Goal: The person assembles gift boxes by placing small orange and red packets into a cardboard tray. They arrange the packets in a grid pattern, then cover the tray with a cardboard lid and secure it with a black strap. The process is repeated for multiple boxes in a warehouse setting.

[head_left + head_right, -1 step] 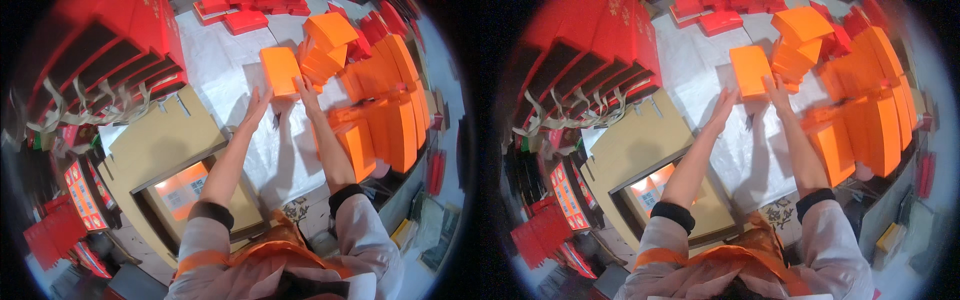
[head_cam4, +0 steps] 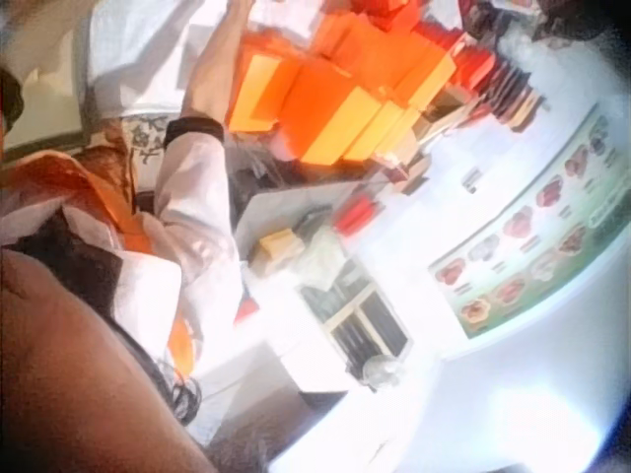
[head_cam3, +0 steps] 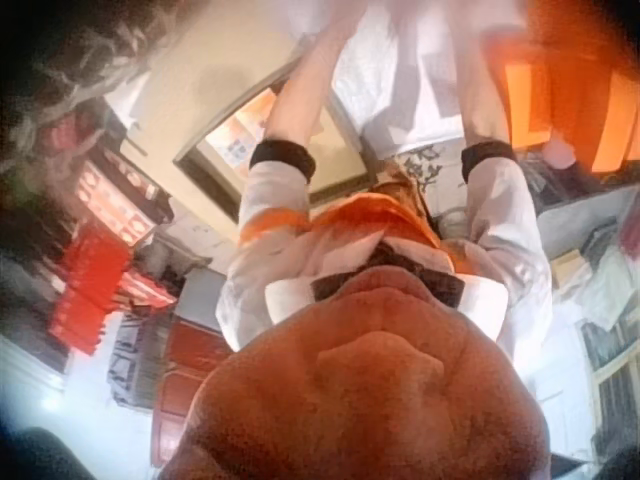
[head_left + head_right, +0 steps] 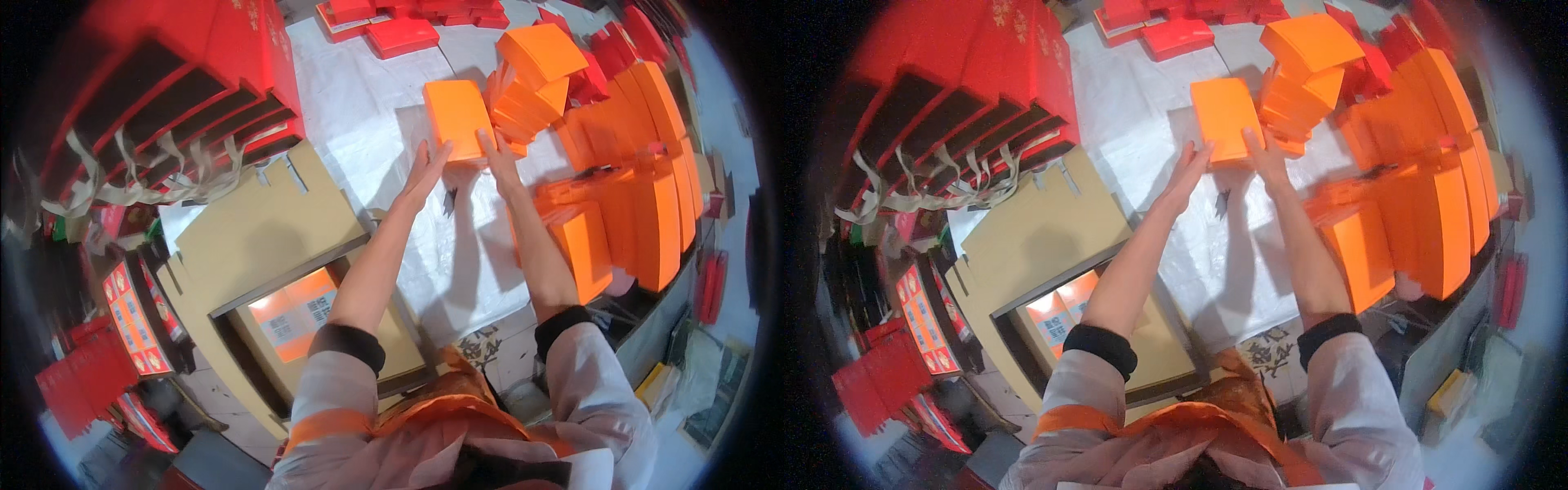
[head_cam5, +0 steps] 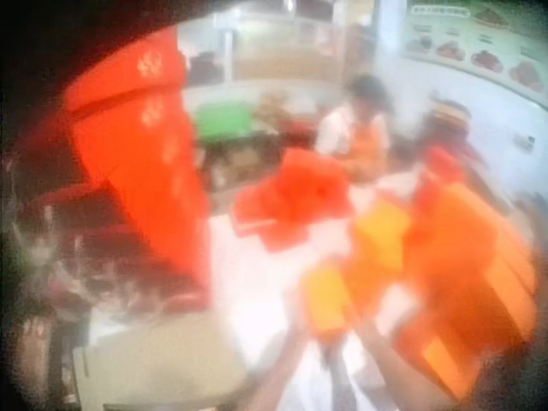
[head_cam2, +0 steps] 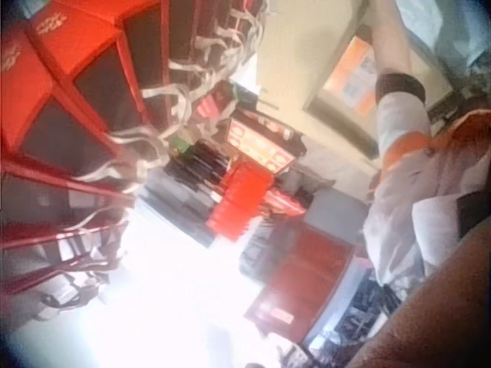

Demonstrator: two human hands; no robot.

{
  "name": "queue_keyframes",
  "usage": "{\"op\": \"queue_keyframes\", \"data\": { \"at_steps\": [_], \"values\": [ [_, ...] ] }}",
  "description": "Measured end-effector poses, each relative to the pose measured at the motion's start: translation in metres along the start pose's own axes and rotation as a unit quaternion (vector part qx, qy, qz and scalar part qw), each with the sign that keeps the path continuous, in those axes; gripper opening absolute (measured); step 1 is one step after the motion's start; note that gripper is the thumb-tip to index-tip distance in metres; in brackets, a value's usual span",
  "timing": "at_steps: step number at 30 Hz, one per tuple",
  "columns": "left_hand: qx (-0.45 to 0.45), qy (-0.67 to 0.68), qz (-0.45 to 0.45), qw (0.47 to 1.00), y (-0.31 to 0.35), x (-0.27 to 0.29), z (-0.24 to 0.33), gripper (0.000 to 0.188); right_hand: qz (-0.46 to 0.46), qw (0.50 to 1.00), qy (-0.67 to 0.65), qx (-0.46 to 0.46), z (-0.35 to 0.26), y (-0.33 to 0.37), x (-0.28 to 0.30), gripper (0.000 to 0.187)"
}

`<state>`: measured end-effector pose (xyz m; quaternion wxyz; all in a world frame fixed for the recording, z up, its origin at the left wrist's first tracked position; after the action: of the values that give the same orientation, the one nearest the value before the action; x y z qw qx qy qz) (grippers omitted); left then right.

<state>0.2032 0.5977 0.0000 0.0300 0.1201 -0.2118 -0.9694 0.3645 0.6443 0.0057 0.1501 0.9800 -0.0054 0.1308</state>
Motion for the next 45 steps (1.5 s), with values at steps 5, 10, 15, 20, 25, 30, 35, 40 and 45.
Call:
{"op": "queue_keyframes", "data": {
  "at_steps": [5, 10, 15, 20, 25, 30, 35, 40, 45],
  "values": [
    [-0.073, 0.116, -0.010, 0.990, -0.008, -0.023, -0.004, 0.066, -0.032, 0.997, -0.067, 0.008, 0.002, 0.027, 0.003, 0.056],
    [-0.186, -0.187, 0.127, 0.956, 0.104, -0.011, -0.026, 0.069, -0.114, 0.978, -0.173, -0.017, 0.001, 0.112, 0.005, 0.053],
    [-0.137, 0.029, 0.060, 0.988, 0.241, 0.026, -0.052, 0.075, -0.136, 0.912, -0.370, -0.115, 0.007, 0.224, -0.022, 0.046],
    [-0.188, 0.101, 0.087, 0.973, 0.333, 0.078, -0.041, 0.065, -0.234, 0.848, -0.438, -0.185, 0.006, 0.341, -0.068, 0.041],
    [0.013, 0.257, 0.035, 0.966, 0.417, 0.124, -0.066, 0.057, -0.269, 0.842, -0.385, -0.266, 0.056, 0.416, -0.110, 0.043],
    [0.090, 0.255, 0.114, 0.956, 0.458, 0.165, -0.096, 0.063, -0.279, 0.882, -0.228, -0.304, 0.090, 0.444, -0.118, 0.048],
    [0.058, 0.232, 0.169, 0.956, 0.466, 0.198, -0.146, 0.062, -0.242, 0.823, -0.393, -0.331, 0.099, 0.451, -0.111, 0.068],
    [0.089, 0.213, 0.196, 0.953, 0.470, 0.215, -0.148, 0.070, -0.240, 0.944, -0.061, -0.217, 0.094, 0.428, -0.106, 0.065],
    [0.030, 0.177, 0.179, 0.967, 0.469, 0.230, -0.136, 0.077, -0.214, 0.952, -0.107, -0.188, 0.107, 0.430, -0.101, 0.053]
  ]
}}
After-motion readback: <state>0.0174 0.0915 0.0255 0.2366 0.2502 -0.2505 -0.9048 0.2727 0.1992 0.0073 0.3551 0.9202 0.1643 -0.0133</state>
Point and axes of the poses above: each hand's wrist, its own y-axis away from the middle knuckle, its own x-axis out of the back of the hand, z = x × y, the point moved 2 cm from there along -y, towards the middle knuckle, and after that the axes turned 1 degree about -x, right-handed, at the moved point
